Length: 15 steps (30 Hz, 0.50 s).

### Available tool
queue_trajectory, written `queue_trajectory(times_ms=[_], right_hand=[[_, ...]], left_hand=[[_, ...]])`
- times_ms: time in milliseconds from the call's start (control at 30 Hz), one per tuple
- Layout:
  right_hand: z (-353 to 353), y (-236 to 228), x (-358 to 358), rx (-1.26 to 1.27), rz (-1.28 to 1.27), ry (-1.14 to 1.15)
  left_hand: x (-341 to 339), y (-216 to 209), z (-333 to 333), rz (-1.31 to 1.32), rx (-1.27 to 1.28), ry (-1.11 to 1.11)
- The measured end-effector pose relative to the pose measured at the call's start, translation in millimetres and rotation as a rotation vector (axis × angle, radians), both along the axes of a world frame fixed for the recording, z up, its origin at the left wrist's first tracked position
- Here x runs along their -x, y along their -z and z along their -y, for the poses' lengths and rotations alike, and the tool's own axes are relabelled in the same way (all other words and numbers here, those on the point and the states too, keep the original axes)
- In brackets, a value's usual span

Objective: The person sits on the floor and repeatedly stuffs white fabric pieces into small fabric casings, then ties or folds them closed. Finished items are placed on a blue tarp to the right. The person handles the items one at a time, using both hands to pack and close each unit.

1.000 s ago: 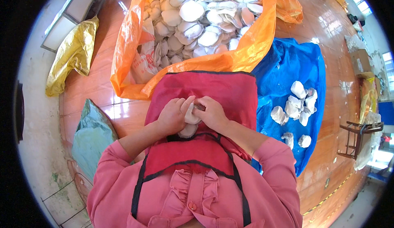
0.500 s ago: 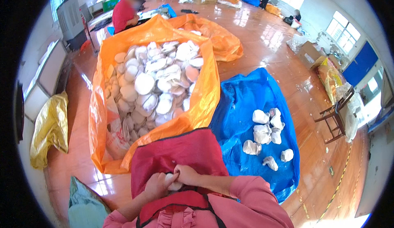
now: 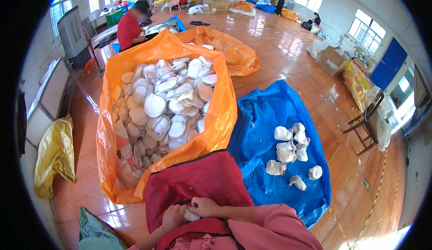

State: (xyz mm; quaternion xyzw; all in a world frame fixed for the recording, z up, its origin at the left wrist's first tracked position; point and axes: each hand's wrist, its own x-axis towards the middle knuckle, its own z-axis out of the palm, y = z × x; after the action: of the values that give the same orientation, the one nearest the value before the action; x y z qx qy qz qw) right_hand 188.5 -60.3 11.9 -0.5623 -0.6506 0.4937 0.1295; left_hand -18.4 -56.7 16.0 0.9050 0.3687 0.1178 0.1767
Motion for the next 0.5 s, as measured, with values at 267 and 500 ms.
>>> queue_trajectory(times_ms=[267,500], right_hand=[[6,16,-8,-0.038,-0.026,-0.051],[24,41,-14,0.068,-0.240,0.097]], left_hand=[[-12,0,14,0.181,0.208,-0.207],[-9,4,25,0.275,0.188,-0.207]])
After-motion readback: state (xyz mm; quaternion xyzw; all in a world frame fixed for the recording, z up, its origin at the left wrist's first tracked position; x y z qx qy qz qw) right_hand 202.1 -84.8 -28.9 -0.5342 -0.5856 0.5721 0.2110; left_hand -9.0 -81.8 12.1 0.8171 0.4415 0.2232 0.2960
